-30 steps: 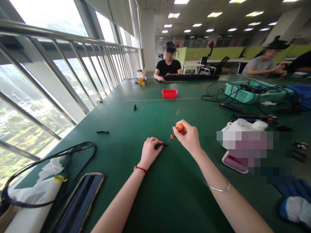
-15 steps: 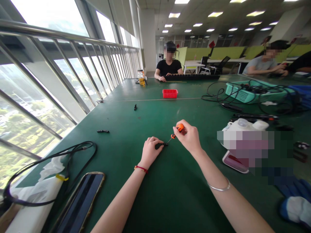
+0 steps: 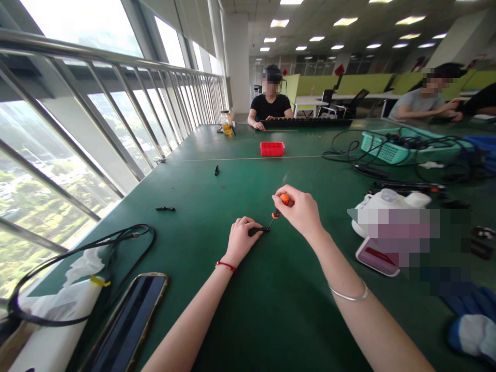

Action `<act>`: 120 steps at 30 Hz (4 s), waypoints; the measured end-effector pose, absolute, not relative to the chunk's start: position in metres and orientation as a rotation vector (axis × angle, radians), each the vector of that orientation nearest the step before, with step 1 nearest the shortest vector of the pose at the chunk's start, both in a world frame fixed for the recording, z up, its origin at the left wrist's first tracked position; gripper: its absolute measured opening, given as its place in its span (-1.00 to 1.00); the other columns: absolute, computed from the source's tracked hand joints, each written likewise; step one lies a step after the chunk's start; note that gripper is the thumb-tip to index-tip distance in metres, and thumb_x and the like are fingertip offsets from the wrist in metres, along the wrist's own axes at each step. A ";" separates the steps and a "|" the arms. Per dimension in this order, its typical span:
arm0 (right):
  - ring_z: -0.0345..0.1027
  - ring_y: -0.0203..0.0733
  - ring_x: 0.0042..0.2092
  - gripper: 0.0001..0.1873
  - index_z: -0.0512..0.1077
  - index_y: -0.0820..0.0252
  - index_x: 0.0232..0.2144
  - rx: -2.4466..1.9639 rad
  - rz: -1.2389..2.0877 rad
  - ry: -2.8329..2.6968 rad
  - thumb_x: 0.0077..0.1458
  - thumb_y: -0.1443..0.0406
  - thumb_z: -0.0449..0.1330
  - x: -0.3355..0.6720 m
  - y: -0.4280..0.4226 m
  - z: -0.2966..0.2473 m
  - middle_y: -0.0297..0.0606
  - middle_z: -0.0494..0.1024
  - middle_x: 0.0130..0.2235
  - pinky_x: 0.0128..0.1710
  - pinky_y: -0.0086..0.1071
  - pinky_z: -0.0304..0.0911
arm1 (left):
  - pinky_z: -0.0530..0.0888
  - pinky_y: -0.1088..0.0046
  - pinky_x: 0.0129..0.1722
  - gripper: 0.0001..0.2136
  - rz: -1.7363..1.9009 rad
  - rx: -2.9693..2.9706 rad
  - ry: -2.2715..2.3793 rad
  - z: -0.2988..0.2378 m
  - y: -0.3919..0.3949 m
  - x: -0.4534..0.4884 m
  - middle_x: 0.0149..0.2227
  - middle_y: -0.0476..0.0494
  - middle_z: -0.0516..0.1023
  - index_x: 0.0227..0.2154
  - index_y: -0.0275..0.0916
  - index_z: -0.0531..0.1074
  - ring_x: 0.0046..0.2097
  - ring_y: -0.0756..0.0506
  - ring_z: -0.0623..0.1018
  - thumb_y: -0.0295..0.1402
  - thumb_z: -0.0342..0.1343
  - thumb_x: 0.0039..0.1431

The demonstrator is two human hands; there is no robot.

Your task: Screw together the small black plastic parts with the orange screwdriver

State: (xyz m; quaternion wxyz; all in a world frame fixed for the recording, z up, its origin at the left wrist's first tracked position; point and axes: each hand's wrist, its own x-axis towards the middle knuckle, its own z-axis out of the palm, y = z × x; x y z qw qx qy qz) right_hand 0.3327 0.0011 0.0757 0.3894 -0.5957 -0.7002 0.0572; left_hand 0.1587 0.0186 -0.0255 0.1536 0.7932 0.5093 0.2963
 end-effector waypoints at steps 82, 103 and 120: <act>0.25 -0.24 -0.49 -0.64 0.34 0.08 -0.52 -1.778 0.107 -1.873 0.13 0.06 -0.09 0.332 0.002 0.092 -0.37 0.41 -0.57 -0.53 -0.45 -0.06 | 0.31 0.27 -0.09 -0.90 0.871 2.223 1.461 -0.027 0.026 0.166 -0.26 -0.06 0.46 -0.36 -0.14 0.52 -0.15 -0.13 0.39 -0.37 0.16 0.03; 0.26 -0.23 -0.49 -0.60 0.35 0.09 -0.50 -1.839 0.125 -1.871 0.17 0.05 -0.13 0.335 0.000 0.094 -0.34 0.42 -0.57 -0.54 -0.45 -0.07 | 0.32 0.26 -0.10 -0.90 0.864 2.235 1.465 -0.026 0.025 0.166 -0.26 -0.07 0.47 -0.35 -0.14 0.52 -0.15 -0.13 0.39 -0.38 0.16 0.03; 0.29 -0.25 -0.46 -0.83 0.30 0.07 -0.34 -1.770 0.115 -1.885 0.04 0.15 0.03 0.329 -0.002 0.092 -0.37 0.46 -0.46 -0.53 -0.47 -0.04 | 0.32 0.26 -0.09 -0.89 0.873 2.214 1.450 -0.025 0.024 0.166 -0.26 -0.08 0.47 -0.35 -0.14 0.52 -0.14 -0.13 0.39 -0.38 0.15 0.03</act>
